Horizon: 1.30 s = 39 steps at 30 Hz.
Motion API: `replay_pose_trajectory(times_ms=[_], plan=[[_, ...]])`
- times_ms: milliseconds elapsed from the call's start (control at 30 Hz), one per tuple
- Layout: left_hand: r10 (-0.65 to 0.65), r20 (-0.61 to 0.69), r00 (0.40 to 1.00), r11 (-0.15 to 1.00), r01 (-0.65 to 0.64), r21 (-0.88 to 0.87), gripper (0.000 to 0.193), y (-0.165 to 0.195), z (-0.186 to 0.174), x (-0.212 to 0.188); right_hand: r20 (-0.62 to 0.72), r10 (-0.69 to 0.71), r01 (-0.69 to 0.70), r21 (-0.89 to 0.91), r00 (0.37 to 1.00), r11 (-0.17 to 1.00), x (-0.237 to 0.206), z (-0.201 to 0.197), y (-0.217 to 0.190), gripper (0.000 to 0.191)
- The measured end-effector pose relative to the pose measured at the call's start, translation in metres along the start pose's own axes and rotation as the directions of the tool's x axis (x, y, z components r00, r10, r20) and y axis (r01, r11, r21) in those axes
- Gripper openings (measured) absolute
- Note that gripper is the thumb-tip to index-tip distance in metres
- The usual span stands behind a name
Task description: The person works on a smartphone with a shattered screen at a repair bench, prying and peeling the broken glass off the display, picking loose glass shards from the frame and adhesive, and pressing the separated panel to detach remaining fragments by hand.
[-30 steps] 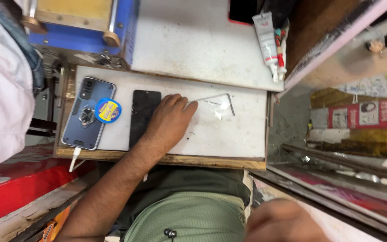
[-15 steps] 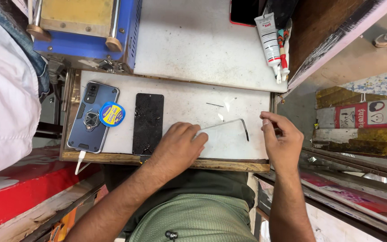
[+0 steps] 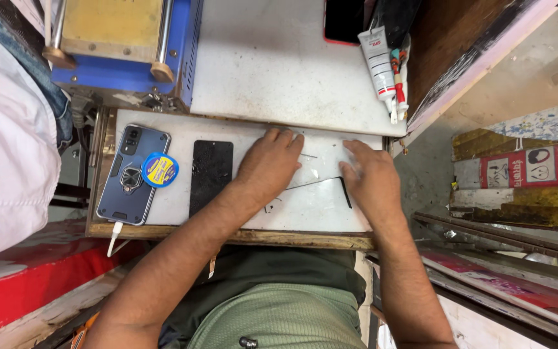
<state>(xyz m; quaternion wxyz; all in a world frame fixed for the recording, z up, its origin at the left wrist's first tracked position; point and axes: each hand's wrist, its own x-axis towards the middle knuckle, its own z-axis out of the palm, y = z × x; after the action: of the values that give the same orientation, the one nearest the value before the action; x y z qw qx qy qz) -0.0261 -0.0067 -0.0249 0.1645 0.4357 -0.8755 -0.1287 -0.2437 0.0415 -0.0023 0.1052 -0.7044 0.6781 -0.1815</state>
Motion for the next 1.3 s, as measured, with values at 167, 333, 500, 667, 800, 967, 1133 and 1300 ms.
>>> replay_pose_trajectory(times_ms=[167, 333, 500, 667, 800, 967, 1133, 1300], plan=[[0.016, 0.109, 0.994, 0.999, -0.019, 0.028, 0.063, 0.015, 0.007, 0.008, 0.03, -0.115, 0.114, 0.03, 0.993, 0.993, 0.006, 0.006, -0.009, 0.048], [-0.017, 0.187, 0.982, 0.999, 0.026, -0.045, 0.039, 0.017, 0.01, 0.008, 0.069, -0.108, 0.107, 0.005, 0.992, 0.994, 0.011, 0.006, -0.015, 0.05], [0.024, 0.113, 0.993, 0.999, -0.028, 0.037, 0.017, 0.019, 0.018, 0.006, 0.063, -0.079, 0.081, -0.038, 0.995, 0.996, 0.016, 0.008, -0.022, 0.054], [0.07, 0.13, 0.989, 0.984, -0.09, 0.152, 0.015, 0.018, 0.024, 0.003, 0.06, -0.102, 0.107, -0.086, 0.993, 0.991, 0.016, 0.013, -0.025, 0.044], [0.08, 0.068, 0.994, 0.983, -0.09, 0.162, 0.018, 0.016, 0.023, -0.001, 0.08, -0.101, 0.11, -0.122, 0.992, 0.986, 0.014, 0.021, -0.027, 0.035], [0.038, 0.069, 0.997, 0.998, -0.041, 0.047, 0.02, 0.014, 0.01, -0.003, 0.091, -0.148, 0.161, -0.157, 0.985, 0.974, 0.014, 0.024, -0.022, 0.035], [-0.103, 0.338, 0.935, 0.967, 0.173, -0.185, 0.015, 0.019, -0.015, -0.011, 0.107, -0.198, 0.208, -0.098, 0.974, 0.973, 0.018, 0.023, -0.017, 0.032], [-0.052, 0.44, 0.896, 0.972, 0.146, -0.183, 0.025, 0.029, -0.02, -0.029, 0.066, -0.165, 0.169, -0.063, 0.984, 0.984, 0.02, 0.023, -0.023, 0.036]])
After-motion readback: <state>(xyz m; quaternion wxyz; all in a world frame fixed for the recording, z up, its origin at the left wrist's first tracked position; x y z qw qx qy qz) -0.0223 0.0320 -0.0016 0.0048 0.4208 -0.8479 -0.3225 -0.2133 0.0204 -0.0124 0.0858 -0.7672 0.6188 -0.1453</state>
